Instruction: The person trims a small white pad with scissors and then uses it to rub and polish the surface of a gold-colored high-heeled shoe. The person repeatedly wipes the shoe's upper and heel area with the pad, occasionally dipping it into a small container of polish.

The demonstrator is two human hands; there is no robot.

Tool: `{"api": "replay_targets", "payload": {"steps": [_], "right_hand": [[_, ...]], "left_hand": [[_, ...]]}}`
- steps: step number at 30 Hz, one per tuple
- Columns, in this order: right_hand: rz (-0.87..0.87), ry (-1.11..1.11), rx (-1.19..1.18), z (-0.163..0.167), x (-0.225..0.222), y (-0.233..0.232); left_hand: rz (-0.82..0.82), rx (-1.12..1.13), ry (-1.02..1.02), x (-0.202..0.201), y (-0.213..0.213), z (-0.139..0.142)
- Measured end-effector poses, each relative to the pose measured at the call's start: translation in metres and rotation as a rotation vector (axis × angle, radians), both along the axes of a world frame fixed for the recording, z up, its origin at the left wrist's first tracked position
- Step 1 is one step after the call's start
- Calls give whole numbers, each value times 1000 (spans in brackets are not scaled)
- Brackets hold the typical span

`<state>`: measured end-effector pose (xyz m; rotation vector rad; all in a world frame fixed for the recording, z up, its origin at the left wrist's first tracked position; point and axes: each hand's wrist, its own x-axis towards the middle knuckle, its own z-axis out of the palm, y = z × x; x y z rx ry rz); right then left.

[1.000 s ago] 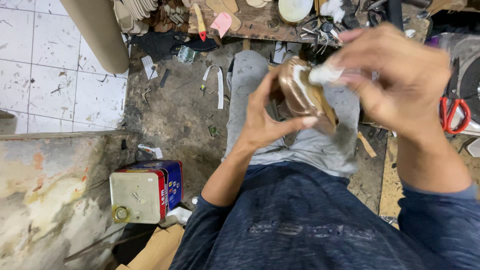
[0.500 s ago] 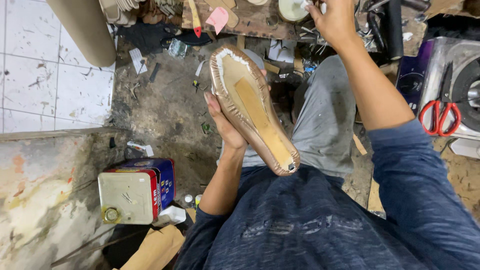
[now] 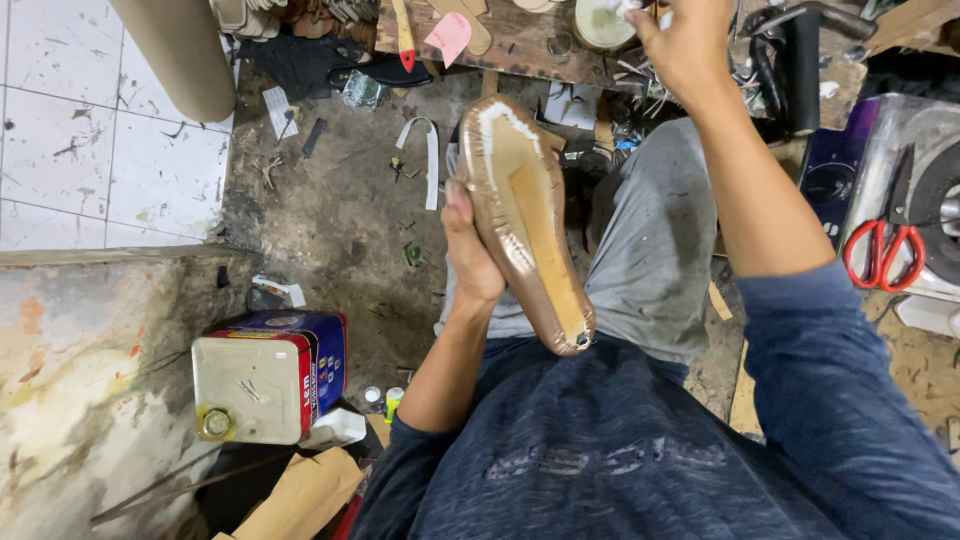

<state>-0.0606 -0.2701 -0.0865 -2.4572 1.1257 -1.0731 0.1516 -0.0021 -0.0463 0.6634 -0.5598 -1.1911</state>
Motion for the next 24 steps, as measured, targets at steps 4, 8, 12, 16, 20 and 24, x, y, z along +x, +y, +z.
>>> {"api": "replay_targets", "payload": {"steps": [4, 8, 12, 16, 20, 24], "right_hand": [[112, -372, 130, 74, 2, 54], [85, -591, 433, 156, 2, 134], [176, -553, 381, 205, 4, 185], [241, -466, 264, 219, -1, 205], [233, -326, 74, 221, -11, 212], [191, -200, -65, 224, -17, 216]], "left_hand": [[11, -103, -236, -7, -6, 14], [0, -192, -413, -23, -12, 37], [0, -231, -599, -33, -9, 56], [-6, -290, -666, -38, -2, 66], [-5, -275, -738, -43, 4, 72], [8, -289, -787, -48, 8, 72]]}}
